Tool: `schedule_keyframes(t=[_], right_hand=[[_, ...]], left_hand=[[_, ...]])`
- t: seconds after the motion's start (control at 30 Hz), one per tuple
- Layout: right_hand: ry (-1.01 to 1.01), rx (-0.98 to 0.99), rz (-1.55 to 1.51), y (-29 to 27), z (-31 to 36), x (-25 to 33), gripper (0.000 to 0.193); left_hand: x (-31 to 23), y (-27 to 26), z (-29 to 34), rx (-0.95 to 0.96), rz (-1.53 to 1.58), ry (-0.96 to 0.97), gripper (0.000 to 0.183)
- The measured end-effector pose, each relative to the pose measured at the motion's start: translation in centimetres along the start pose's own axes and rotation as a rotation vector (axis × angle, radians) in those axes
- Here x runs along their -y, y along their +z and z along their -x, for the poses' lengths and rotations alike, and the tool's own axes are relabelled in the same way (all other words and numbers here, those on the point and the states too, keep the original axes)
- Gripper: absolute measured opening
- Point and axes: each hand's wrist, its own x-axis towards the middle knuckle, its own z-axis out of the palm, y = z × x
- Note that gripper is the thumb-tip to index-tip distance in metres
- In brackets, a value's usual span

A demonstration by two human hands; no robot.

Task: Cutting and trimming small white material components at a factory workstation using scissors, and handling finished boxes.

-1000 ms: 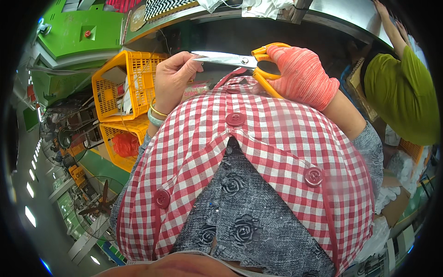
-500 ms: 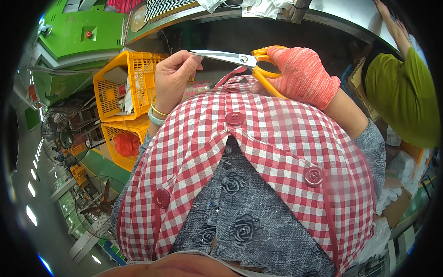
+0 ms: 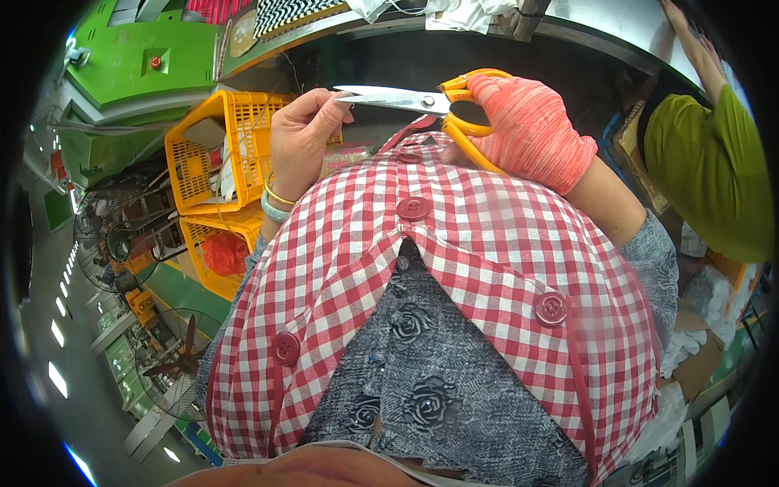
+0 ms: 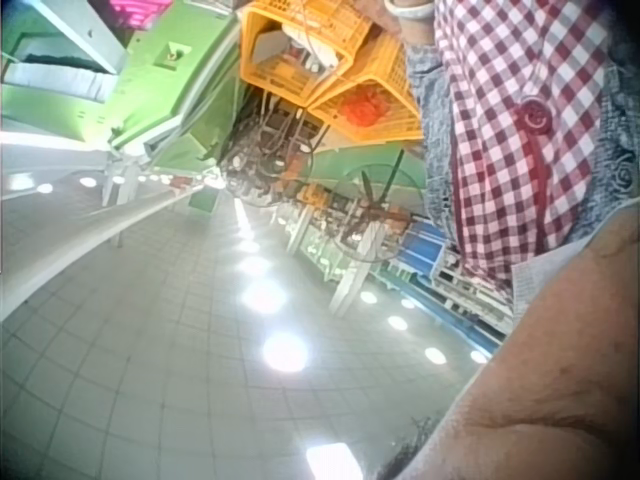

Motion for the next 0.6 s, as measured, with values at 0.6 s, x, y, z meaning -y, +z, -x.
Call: schedule_keyframes(t=[0.6], right_hand=[[-0.041,0.001,-0.004,0.2,-0.2,-0.3,0.050]], left_hand=[[0.5,-0.1,0.0,-0.013,-0.066,0.018,0.013]])
